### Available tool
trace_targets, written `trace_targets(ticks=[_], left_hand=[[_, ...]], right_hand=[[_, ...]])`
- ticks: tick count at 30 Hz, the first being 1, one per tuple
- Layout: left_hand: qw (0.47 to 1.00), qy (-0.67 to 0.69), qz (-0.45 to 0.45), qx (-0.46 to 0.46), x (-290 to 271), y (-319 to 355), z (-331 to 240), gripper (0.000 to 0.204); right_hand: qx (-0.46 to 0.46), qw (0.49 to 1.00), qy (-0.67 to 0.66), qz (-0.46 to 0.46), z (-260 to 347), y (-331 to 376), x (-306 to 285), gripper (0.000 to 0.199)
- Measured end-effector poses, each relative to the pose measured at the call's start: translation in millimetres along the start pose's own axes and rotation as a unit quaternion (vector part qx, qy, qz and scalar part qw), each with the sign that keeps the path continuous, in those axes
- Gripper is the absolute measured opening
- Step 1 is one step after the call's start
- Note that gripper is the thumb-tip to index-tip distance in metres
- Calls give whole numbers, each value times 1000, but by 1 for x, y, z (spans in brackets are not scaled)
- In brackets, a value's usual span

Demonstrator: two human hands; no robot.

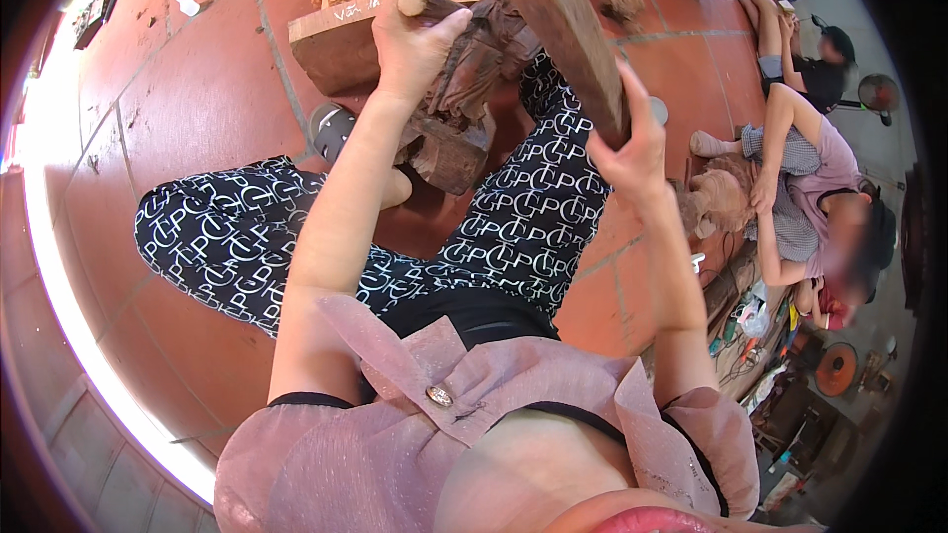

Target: The person sits cross-legged on the floor and carves a wooden object using a chisel and mallet. They repeatedly strike the chisel to shape the wood, occasionally adjusting the piece and removing shavings.

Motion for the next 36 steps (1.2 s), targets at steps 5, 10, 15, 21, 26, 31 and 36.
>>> trace_targets(ticks=[5,10,15,21,26,31,36], left_hand=[[998,63,-9,22,13,9,21,29],[995,99,-10,-29,19,10,26,36],[997,69,-17,-14,18,8,30,36],[995,89,-40,10,4,9,30,32],[986,115,-97,-68,-27,10,14,28],[965,65,37,-251,-22,25,47,27],[926,-15,231,-297,19,42,57,31]], right_hand=[[-160,981,102,27,50,-71,-15,83],[-200,929,288,118,71,-104,-23,88],[-174,934,286,128,60,-95,-35,80],[-69,981,171,60,38,-74,-39,91],[221,966,-128,37,-32,-12,-32,73],[386,846,-368,-29,-70,39,-25,61],[386,817,-426,-52,-79,68,-27,68]])
Point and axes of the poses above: each hand's wrist, its own y-axis away from the middle knuckle, its own x-axis out of the palm, z = x × y, the point moved 5 cm from there along -y, towards the middle knuckle, and after that the axes turned 5 degrees about x, right-handed, at the moved point
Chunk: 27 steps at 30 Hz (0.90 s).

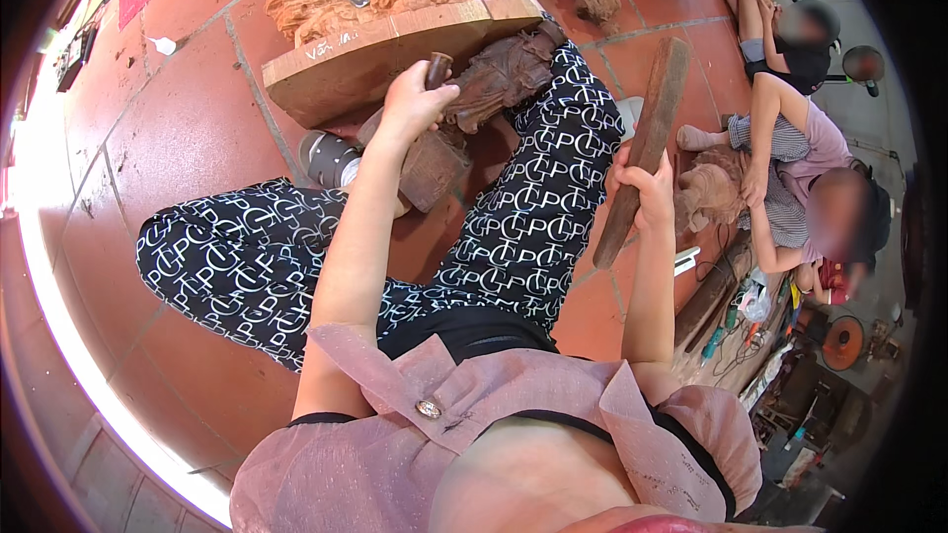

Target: The person sits cross-legged on the floor and carves a wooden object using a chisel and mallet. They repeatedly strike the chisel to shape the wood, occasionally adjusting the piece and removing shavings.

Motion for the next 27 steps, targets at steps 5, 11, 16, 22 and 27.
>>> trace_targets(ticks=[5,11,16,22,27], left_hand=[[942,-307,-27,132,21,-14,16,56],[945,-322,57,23,37,-28,28,63],[936,-287,174,-102,33,-61,18,68],[949,-267,164,-33,39,-47,15,66],[941,-319,108,-1,40,-25,13,62]], right_hand=[[49,998,-11,-39,-36,10,1,70],[79,994,-40,-66,-60,10,-2,59],[106,993,-26,-40,-52,-1,-6,52],[103,993,51,24,-11,-85,-25,41],[110,991,-23,80,3,-151,5,34]])
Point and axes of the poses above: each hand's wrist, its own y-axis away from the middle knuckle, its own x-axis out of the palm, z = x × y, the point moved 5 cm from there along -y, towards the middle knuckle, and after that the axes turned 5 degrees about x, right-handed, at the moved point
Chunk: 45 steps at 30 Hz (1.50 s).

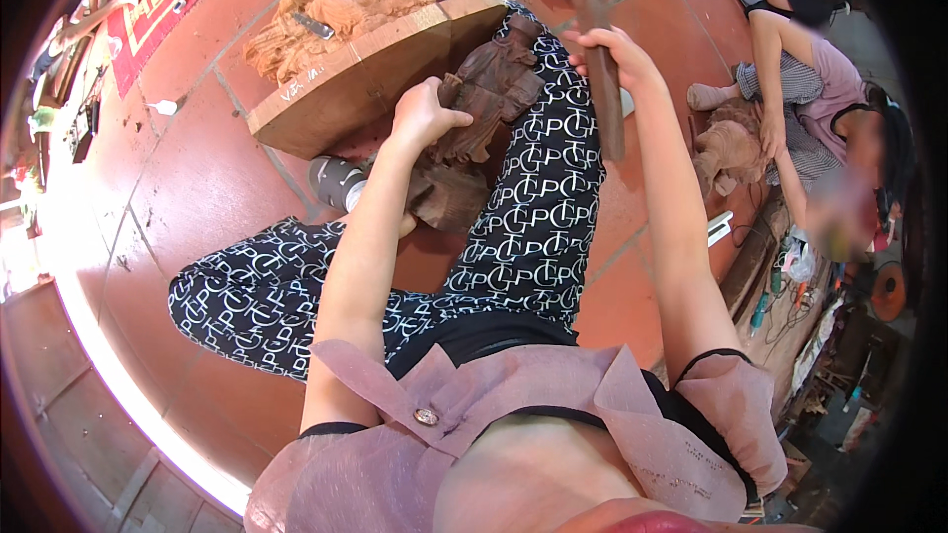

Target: The person sits cross-legged on the floor and carves a wooden object using a chisel and mallet. They repeatedly strike the chisel to shape the wood, occasionally adjusting the piece and removing shavings.

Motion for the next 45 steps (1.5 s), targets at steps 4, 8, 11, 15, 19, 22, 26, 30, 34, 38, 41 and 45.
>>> trace_targets(ticks=[4,8,11,15,19,22,26,30,34,38,41,45], left_hand=[[998,-1,-53,25,-4,14,6,54],[998,-13,-53,28,-5,11,13,45],[998,-21,-60,10,-4,22,9,42],[992,16,-113,-57,-7,34,10,43],[979,99,-134,-118,-8,44,28,43],[960,178,-98,-190,-14,64,3,44],[983,12,-172,-67,1,59,19,48],[984,35,-153,-86,6,52,32,47],[974,14,-211,-76,-1,58,14,49],[962,44,-270,21,-7,59,-41,49],[957,174,-198,119,14,54,-104,42],[966,160,-100,176,49,46,-138,35]], right_hand=[[77,992,4,99,-21,-43,20,43],[16,995,57,85,-7,-29,52,42],[9,993,58,106,-7,-31,56,40],[5,986,25,163,-15,-35,73,38],[8,981,-11,196,-31,-43,103,38],[-2,980,-30,196,-32,-38,109,38],[-8,981,-45,189,-44,-30,103,51],[-44,955,-197,218,-51,16,87,60],[-20,967,-202,153,-69,82,46,70],[13,986,-164,25,-97,147,16,67],[29,992,-98,-76,-138,177,-1,59],[1,987,10,-162,-148,199,4,50]])
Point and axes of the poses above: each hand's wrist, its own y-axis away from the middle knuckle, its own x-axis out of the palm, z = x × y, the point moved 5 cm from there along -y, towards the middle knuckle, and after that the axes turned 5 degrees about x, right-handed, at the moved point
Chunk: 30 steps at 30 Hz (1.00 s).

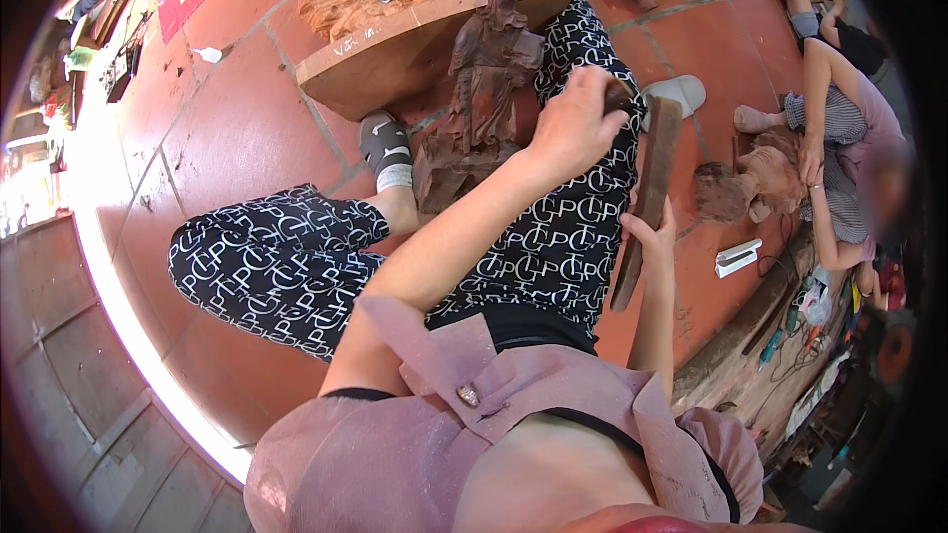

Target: The person sits cross-legged on the floor and carves a wooden object using a chisel and mallet. They repeatedly strike the chisel to shape the wood, occasionally adjusting the piece and removing shavings.

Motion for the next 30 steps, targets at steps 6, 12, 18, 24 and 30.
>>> trace_targets(ticks=[6,12,18,24,30], left_hand=[[976,-103,82,172,-9,-10,-10,26],[932,-159,99,311,-20,-31,-1,20],[939,-124,156,279,-17,-28,6,10],[927,-129,122,332,-11,-28,8,13],[911,-190,70,360,-11,-31,21,14]], right_hand=[[9,1000,6,13,-5,12,-3,47],[85,968,-216,91,3,22,28,62],[120,946,-276,119,9,35,38,72],[45,995,-68,62,10,40,29,68],[37,999,-13,26,10,37,27,63]])
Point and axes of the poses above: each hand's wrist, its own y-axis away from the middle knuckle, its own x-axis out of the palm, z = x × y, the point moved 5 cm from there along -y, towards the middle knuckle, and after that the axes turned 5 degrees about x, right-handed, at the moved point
